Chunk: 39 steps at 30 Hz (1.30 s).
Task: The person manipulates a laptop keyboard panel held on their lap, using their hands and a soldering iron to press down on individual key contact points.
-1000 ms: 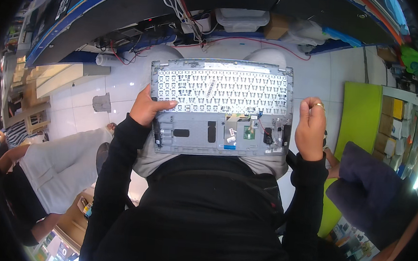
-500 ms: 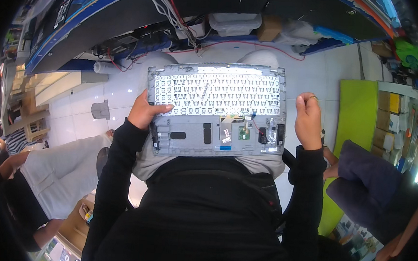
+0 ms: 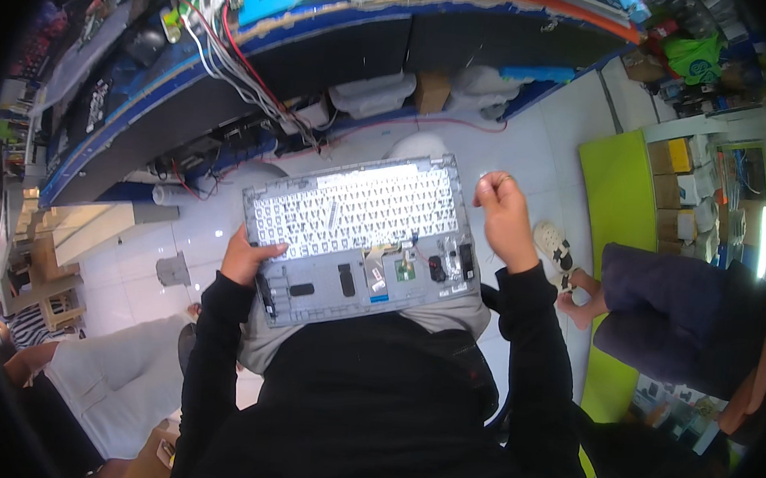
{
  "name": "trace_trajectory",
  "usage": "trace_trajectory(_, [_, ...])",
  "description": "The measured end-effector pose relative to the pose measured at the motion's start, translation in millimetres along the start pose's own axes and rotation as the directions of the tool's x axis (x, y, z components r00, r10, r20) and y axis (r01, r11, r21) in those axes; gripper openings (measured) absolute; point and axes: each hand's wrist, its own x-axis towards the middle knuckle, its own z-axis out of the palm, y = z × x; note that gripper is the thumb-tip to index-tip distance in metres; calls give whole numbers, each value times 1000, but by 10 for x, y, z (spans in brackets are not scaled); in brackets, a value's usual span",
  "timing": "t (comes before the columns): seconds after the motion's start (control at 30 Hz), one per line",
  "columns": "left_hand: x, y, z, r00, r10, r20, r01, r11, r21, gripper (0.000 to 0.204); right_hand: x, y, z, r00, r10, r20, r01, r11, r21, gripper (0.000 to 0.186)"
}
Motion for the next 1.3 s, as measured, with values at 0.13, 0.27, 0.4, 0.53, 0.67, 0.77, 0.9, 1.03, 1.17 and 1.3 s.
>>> trace_trajectory(0.13, [10, 10, -82, 1000, 23, 21, -22, 999, -25, 63, 217, -806, 365, 965, -258, -52, 250, 959, -134, 12])
trace_trajectory(0.27, [156, -102, 40, 994, 37, 100, -36, 999, -14, 62, 781, -1780, 680, 720, -682, -128, 616, 713, -335, 10])
trace_trajectory(0.4, [148, -86, -5, 992, 53, 116, -53, 999, -5, 63, 1670, -2104, 1193, 507, -862, -27, 749, 455, -481, 12])
trace_trajectory(0.53, [109, -159, -138, 994, 91, 62, -93, 995, 43, 63, 1459, -2136, 1260, 623, -774, 111, 690, 478, -544, 24])
trace_trajectory(0.67, [3, -79, -72, 995, 81, 49, -83, 996, 27, 65, 614, -1534, 817, 703, -701, 123, 632, 536, -559, 26])
trace_trajectory(0.77, [57, -100, -68, 993, 93, 76, -95, 995, 17, 63, 145, -523, 298, 862, -503, 59, 394, 594, -701, 28])
trace_trajectory(0.9, [106, -70, -68, 986, 110, 125, -121, 989, 84, 62, -313, 94, -14, 997, -75, -16, 49, 779, -625, 33])
trace_trajectory(1.03, [115, 10, -16, 986, 119, 113, -142, 965, 221, 62, -354, 246, 11, 986, 155, 55, -99, 824, -558, 36])
trace_trajectory(1.17, [50, 177, 78, 987, 113, 115, -129, 982, 139, 65, -237, 119, 52, 973, 229, 15, -181, 805, -565, 33])
trace_trajectory(1.3, [-39, 282, 86, 999, 46, 15, -49, 957, 286, 63, -156, 228, 65, 958, 286, 20, -239, 835, -496, 30])
